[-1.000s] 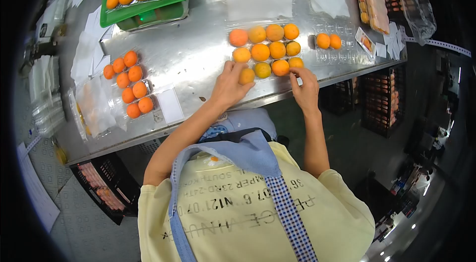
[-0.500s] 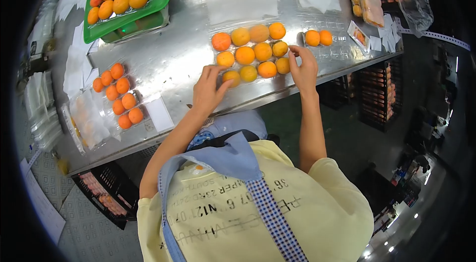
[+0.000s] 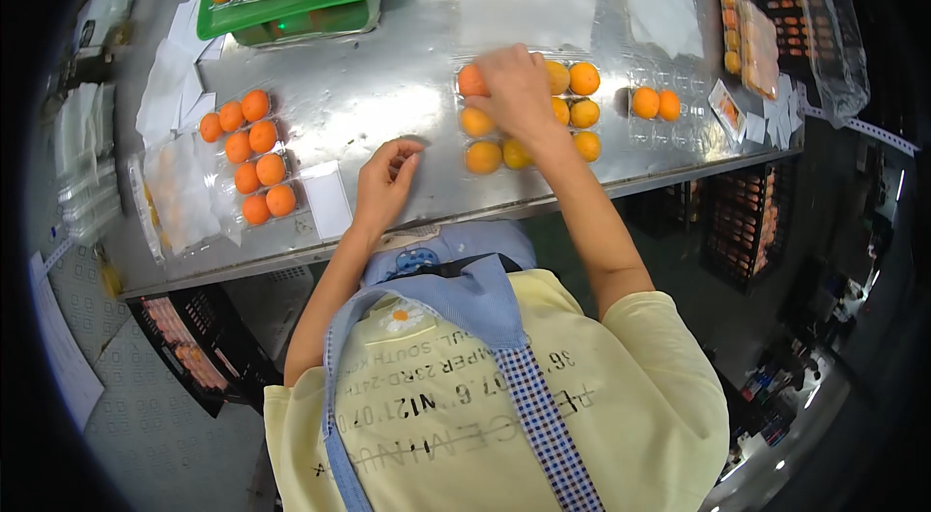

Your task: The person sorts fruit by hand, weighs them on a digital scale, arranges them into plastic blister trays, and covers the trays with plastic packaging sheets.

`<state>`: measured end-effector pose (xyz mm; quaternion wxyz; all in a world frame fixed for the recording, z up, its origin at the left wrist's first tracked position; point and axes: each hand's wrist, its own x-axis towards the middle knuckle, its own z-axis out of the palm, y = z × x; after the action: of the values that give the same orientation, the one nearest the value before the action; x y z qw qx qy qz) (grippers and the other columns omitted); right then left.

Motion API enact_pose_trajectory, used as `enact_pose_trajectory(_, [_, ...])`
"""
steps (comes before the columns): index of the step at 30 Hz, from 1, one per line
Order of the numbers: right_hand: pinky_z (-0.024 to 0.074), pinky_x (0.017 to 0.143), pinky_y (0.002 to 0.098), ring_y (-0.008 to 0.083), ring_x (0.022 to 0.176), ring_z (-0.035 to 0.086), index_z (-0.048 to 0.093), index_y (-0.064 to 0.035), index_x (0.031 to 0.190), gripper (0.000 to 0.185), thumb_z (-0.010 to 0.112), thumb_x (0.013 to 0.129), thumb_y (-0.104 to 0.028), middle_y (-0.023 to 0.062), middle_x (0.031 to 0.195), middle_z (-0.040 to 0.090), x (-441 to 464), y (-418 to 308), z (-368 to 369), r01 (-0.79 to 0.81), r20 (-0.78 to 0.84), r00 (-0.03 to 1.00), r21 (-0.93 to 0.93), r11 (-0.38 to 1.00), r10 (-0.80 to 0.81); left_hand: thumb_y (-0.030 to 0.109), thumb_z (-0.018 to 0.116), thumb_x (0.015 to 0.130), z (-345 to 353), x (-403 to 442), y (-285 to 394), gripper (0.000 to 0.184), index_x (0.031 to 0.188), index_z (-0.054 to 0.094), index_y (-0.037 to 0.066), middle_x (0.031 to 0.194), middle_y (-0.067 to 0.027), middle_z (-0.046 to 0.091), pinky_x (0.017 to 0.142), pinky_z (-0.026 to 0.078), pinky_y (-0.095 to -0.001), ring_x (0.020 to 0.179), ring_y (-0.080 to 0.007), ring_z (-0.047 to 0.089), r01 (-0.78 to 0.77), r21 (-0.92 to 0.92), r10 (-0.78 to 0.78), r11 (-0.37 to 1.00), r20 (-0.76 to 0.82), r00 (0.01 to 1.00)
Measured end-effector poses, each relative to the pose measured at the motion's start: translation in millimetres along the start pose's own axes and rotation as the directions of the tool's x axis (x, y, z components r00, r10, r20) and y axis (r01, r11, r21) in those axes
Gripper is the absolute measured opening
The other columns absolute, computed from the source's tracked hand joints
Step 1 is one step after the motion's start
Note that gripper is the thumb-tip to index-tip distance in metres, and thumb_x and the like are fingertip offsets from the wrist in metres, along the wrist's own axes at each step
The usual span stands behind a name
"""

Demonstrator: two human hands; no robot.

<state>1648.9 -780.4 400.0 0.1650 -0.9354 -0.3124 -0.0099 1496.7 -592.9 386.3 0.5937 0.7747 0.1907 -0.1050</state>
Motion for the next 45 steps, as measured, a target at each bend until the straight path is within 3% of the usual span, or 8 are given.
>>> enact_pose_trajectory(11, [0.0439, 0.081, 0.0411, 0.0338, 0.094, 0.053, 0.057, -0.0082, 0.107, 0.044, 0.073, 0.065, -0.007, 0.0141, 0.100, 0.055, -1, -2, 4, -0.002, 0.012, 1.000, 0.209, 0.978, 0.000, 0.008, 0.059, 0.088, -12, 1, 8, 0.016, 0.102, 0.064, 0.005, 0.078, -0.0016, 0.061, 0.060, 0.044, -0.0224, 0.067, -0.0077, 0.051, 0.034, -0.129, -0.033, 0.991, 0.009, 0.999])
enact_pose_trajectory(17, [0.0458, 0.080, 0.0348, 0.0257, 0.091, 0.053, 0.052, -0.0092, 0.121, 0.060, 0.075, 0.066, -0.005, 0.0103, 0.094, 0.052, -5, -16, -22, -0.140, -0.030, 0.985, 0.450, 0.882, 0.171, 0.009, 0.059, 0.088, -9, 6, 17, 0.028, 0.116, 0.059, 0.008, 0.099, -0.0037, 0.062, 0.067, 0.048, -0.0239, 0.077, -0.0091, 0.056, -0.041, -0.189, 0.058, 0.981, 0.088, 0.994])
enact_pose_trajectory(23, [0.0438, 0.080, 0.0366, 0.0280, 0.087, 0.052, 0.053, -0.0079, 0.121, 0.059, 0.075, 0.067, -0.009, 0.0114, 0.093, 0.053, -18, -65, -62, 0.108, -0.164, 0.986, 0.603, 0.790, -0.009, 0.021, 0.055, 0.095, -1, 10, 67, 0.043, 0.134, 0.044, 0.007, 0.125, -0.0084, 0.052, 0.080, 0.054, -0.0332, 0.098, -0.0176, 0.060, 0.124, -0.811, 0.113, 0.573, 0.227, 0.967])
enact_pose_trajectory(26, [0.0443, 0.076, 0.0309, 0.0197, 0.087, 0.054, 0.058, -0.0065, 0.117, 0.051, 0.076, 0.070, -0.013, 0.0075, 0.094, 0.053, -23, -71, -65, 0.020, -0.066, 0.996, 0.806, 0.592, 0.056, 0.026, 0.052, 0.097, -4, 10, 60, 0.042, 0.132, 0.046, 0.005, 0.122, -0.0084, 0.055, 0.080, 0.054, -0.0344, 0.100, -0.0197, 0.060, 0.208, -0.881, 0.126, 0.425, 0.285, 0.950])
enact_pose_trajectory(29, [0.0446, 0.072, 0.0266, 0.0141, 0.087, 0.055, 0.065, -0.0038, 0.108, 0.036, 0.074, 0.076, -0.017, 0.0051, 0.094, 0.053, -26, -72, -62, -0.129, 0.100, 0.991, 0.891, 0.436, 0.089, 0.031, 0.049, 0.098, -7, 2, 59, 0.043, 0.132, 0.047, 0.006, 0.113, -0.0076, 0.058, 0.075, 0.054, -0.0327, 0.094, -0.0187, 0.060, 0.200, -0.793, 0.157, 0.576, 0.348, 0.924])
enact_pose_trajectory(36, [0.0465, 0.062, 0.0210, 0.0106, 0.077, 0.057, 0.069, -0.0016, 0.098, 0.020, 0.067, 0.086, -0.018, 0.0047, 0.093, 0.053, -26, -72, -56, -0.386, 0.369, 0.921, 0.909, 0.155, 0.127, 0.043, 0.037, 0.100, -10, -7, 58, 0.050, 0.123, 0.052, 0.001, 0.092, -0.0056, 0.058, 0.056, 0.045, -0.0250, 0.070, -0.0125, 0.054, 0.314, -0.774, 0.123, 0.549, 0.447, 0.886])
enact_pose_trajectory(39, [0.0406, 0.067, 0.0195, 0.0071, 0.078, 0.051, 0.069, -0.0019, 0.099, 0.017, 0.063, 0.088, -0.013, 0.0002, 0.088, 0.055, -24, -81, -66, -0.414, 0.399, 0.907, 0.903, 0.111, 0.138, 0.046, 0.035, 0.100, -12, -6, 59, 0.052, 0.118, 0.054, 0.000, 0.087, -0.0053, 0.058, 0.052, 0.040, -0.0236, 0.065, -0.0111, 0.051, 0.331, -0.786, 0.132, 0.523, 0.458, 0.879])
enact_pose_trajectory(45, [0.0482, 0.062, 0.0208, 0.0111, 0.081, 0.057, 0.066, -0.0025, 0.107, 0.025, 0.064, 0.088, -0.017, 0.0032, 0.096, 0.051, -31, -80, -54, -0.125, 0.127, 0.992, 0.972, 0.200, 0.003, 0.047, 0.035, 0.100, -16, -6, 59, 0.053, 0.113, 0.055, 0.000, 0.083, -0.0051, 0.058, 0.049, 0.037, -0.0227, 0.061, -0.0102, 0.048, 0.294, -0.756, 0.103, 0.586, 0.429, 0.898])
